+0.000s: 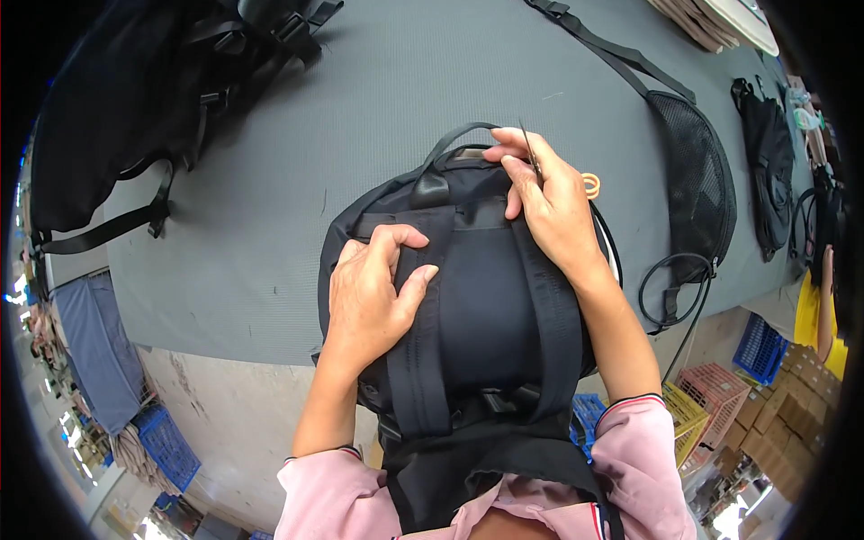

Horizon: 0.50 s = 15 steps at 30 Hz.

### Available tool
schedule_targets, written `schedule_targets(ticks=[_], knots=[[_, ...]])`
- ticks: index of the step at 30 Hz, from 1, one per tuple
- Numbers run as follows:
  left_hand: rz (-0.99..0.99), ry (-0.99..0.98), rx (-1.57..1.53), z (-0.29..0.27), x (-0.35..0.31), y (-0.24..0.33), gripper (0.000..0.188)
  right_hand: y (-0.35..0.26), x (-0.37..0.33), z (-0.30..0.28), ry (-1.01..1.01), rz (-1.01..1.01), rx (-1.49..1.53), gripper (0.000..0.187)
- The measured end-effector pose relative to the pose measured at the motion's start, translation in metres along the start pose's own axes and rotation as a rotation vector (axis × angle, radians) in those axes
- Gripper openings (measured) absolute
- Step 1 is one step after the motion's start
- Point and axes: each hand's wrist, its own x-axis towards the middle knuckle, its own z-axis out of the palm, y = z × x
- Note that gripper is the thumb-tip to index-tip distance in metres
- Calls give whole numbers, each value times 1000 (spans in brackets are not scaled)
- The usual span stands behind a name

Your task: Trimming loose threads and inspecting backpacks at a manufacturing facility using thread nippers.

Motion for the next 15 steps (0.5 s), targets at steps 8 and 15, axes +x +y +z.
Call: schedule_targets(ticks=[8,15], knots=[[-166,81,-491,9,0,-19,27,-9,0,-30,146,52,378,21],[-182,85,-592,11,4,-22,27,-15,-22,-44,105,-53,-216,19]])
